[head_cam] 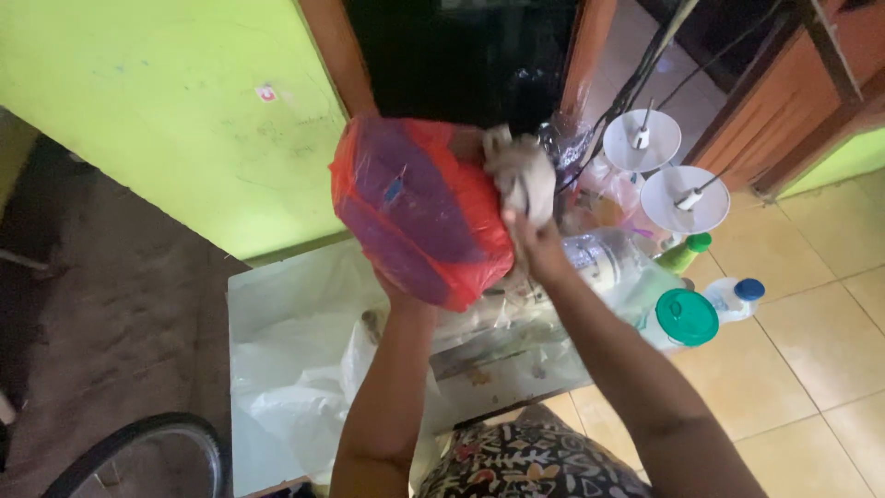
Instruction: Cleaning various objects including a helmet and plastic containers with a cloth.
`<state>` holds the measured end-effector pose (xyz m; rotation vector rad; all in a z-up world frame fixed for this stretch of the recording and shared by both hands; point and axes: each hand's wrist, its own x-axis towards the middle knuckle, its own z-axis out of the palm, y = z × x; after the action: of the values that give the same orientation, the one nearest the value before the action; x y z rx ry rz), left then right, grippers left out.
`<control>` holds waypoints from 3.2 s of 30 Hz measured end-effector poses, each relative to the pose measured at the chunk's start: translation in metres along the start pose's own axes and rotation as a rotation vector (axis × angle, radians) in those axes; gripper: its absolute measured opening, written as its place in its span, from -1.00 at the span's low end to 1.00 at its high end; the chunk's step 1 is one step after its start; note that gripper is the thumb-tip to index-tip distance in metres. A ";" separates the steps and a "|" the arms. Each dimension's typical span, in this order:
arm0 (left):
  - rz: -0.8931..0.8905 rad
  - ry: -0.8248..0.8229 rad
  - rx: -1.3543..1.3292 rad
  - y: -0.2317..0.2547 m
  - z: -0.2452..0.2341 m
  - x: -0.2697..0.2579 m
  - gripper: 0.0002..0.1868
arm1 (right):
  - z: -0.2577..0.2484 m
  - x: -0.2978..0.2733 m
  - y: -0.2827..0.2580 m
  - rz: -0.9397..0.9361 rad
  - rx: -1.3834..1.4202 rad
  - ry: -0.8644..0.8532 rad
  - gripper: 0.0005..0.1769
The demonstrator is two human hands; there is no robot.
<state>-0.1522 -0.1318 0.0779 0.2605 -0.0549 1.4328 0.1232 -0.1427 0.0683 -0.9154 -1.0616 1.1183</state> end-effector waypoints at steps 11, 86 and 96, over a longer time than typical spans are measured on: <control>0.411 -0.071 0.043 -0.015 0.041 -0.014 -0.27 | -0.018 -0.061 -0.038 -0.132 -0.042 0.124 -0.61; 0.337 0.482 0.929 -0.045 0.005 -0.017 -0.46 | -0.020 -0.069 -0.002 0.344 -0.479 -0.027 -0.04; 0.257 0.460 0.573 -0.027 -0.015 -0.016 -0.45 | 0.108 -0.134 -0.083 -0.377 -1.557 -0.160 -0.11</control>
<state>-0.1294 -0.1470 0.0564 0.3938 0.7288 1.7127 0.0261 -0.2853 0.1490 -1.6695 -2.1547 -0.1716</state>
